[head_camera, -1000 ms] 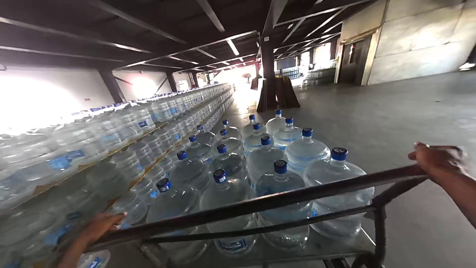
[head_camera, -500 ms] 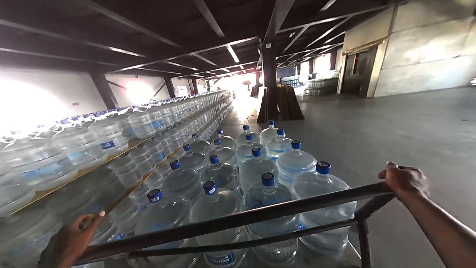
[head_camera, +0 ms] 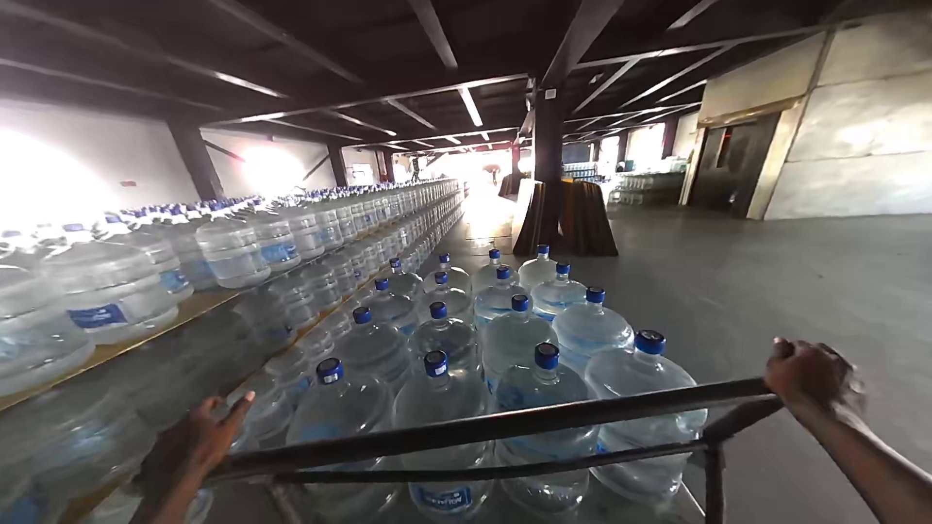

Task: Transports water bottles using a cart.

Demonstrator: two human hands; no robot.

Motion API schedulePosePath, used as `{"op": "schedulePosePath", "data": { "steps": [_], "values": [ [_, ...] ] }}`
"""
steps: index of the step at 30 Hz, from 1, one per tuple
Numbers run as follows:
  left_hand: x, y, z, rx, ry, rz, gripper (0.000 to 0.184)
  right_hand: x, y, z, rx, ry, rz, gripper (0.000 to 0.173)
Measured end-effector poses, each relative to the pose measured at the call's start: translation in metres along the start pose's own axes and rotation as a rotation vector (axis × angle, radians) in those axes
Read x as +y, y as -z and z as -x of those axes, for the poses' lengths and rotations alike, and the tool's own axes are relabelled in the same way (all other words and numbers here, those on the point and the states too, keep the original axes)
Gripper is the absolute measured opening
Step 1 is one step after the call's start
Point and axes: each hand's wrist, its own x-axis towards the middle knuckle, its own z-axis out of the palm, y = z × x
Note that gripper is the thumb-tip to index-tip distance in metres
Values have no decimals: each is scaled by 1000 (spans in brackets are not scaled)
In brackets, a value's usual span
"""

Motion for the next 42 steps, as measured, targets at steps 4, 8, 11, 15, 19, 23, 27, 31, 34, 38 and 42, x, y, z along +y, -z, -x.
{"op": "schedulePosePath", "data": {
  "steps": [4, 8, 11, 15, 19, 23, 27, 31, 34, 38, 42],
  "values": [
    [56, -78, -105, 67, -4, 115, 65, -68, -95, -85, -141, -52, -55, 54],
    [118, -151, -223, -85, 81, 101, 60, -112, -201, -176, -224, -57, 74, 59],
    [162, -211, -313, -164, 187, 93, 60, -170, -257, -241, -377, -48, 142, 62],
    [210, -286, -430, 37, 55, 168, 51, -231, -355, -323, -403, -45, 84, 68],
    [266, -354, -542, 142, 8, 168, 47, -310, -446, -397, -381, -56, 134, 68],
    [317, -429, -661, 90, 77, 90, 47, -360, -560, -491, -386, -32, 227, 57],
    [388, -493, -773, -96, 139, -63, 48, -410, -682, -579, -398, -176, 118, 64],
    [452, -563, -896, -272, 153, -170, 49, -484, -770, -651, -375, -258, -12, 45],
    [486, -620, -974, -43, 90, -85, 46, -522, -853, -715, -292, -187, 41, 44],
    [544, -694, -1071, 234, 141, -74, 54, -565, -972, -806, -219, -161, 32, 45],
    [604, -770, -1182, 270, 251, -64, 56, -634, -1070, -891, -266, -284, -42, 54]
  ]
}}
